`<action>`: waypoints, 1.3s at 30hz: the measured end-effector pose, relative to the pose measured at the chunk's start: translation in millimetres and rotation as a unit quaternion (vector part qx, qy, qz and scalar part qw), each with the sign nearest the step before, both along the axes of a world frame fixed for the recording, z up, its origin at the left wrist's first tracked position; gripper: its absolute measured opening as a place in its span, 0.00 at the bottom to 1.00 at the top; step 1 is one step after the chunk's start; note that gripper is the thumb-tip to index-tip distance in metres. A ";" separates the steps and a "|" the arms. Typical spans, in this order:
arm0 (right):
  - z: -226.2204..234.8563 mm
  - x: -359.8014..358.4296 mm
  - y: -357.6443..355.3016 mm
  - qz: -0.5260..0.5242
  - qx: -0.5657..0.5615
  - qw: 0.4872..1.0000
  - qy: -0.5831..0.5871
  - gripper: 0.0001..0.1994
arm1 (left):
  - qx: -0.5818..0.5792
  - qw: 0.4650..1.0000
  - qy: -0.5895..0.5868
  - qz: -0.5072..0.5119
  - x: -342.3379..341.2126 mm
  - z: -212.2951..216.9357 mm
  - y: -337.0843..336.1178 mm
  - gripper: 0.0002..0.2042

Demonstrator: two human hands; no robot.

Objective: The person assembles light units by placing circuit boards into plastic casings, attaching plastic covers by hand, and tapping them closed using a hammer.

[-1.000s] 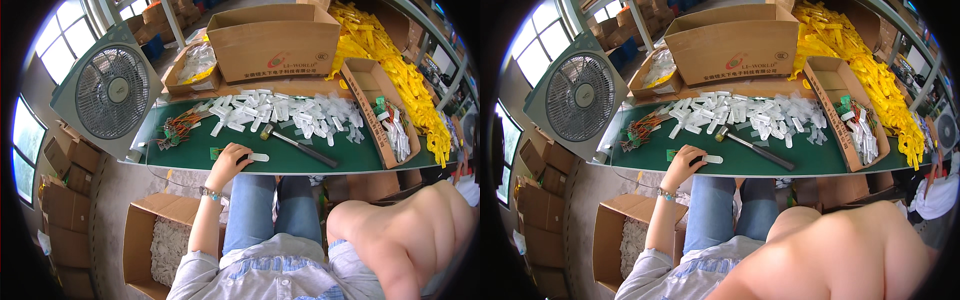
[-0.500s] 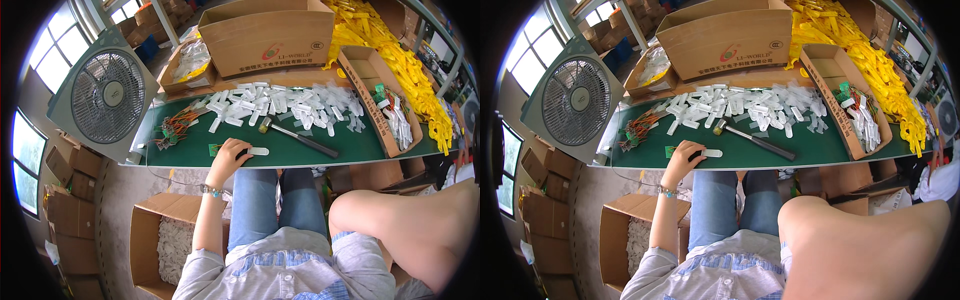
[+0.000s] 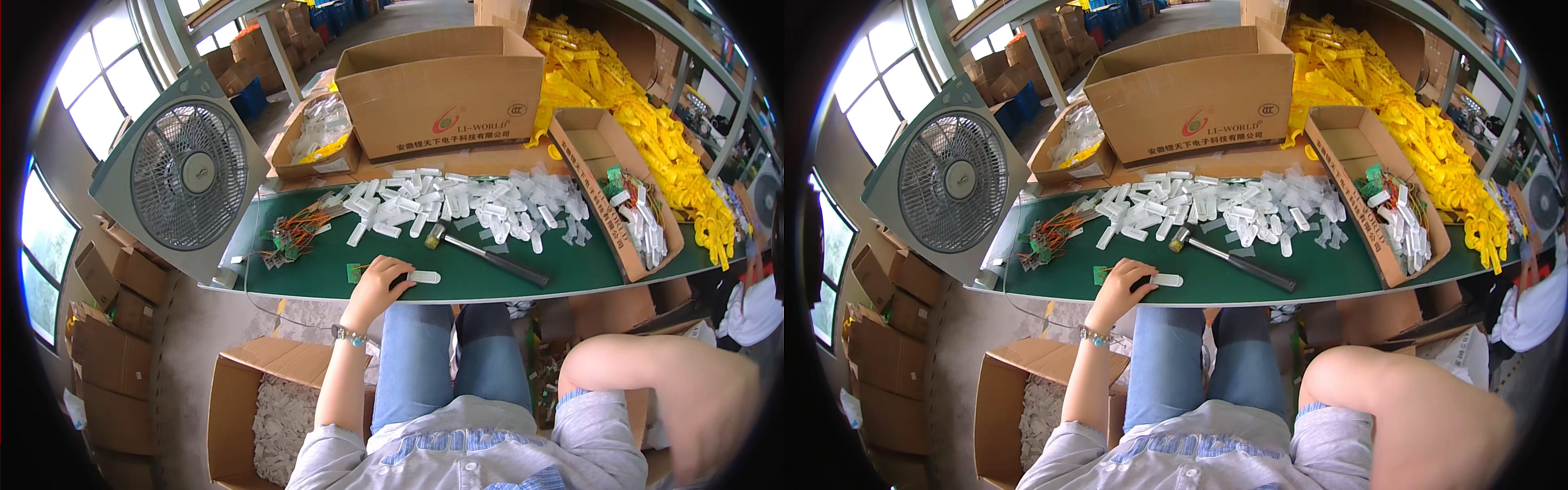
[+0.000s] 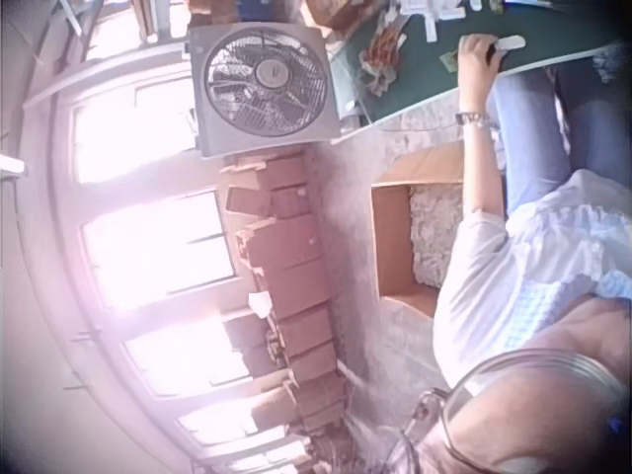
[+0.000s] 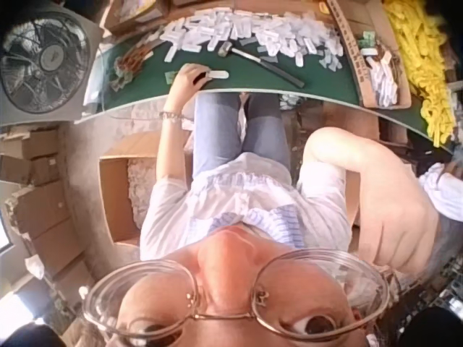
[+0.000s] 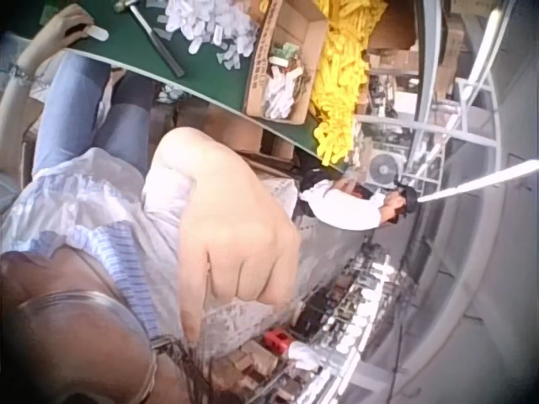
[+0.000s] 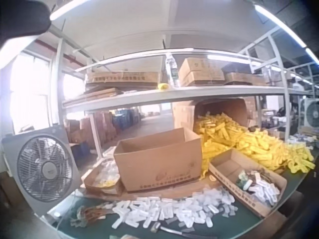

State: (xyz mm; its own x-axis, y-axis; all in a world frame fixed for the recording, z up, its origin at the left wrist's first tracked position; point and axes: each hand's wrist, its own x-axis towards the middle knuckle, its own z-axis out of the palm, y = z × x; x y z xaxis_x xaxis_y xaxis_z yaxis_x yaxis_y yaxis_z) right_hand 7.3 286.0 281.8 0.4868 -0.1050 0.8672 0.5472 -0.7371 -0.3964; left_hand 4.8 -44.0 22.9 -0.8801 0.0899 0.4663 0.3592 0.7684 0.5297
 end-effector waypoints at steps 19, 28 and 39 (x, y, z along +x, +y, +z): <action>-279.8 -69.6 -143.5 -0.891 0.102 0.356 0.262 0.13 | 0.010 0.999 -0.002 0.030 2.4 -2.2 -0.2 0.18; -280.3 -83.7 -138.9 -0.906 0.089 0.367 0.191 0.15 | 0.029 0.995 0.080 0.058 1.4 -3.4 -0.4 0.17; -138.9 -161.4 -40.4 -0.967 -0.124 0.121 0.186 0.18 | -0.032 0.987 0.091 0.125 3.4 -7.4 -1.8 0.13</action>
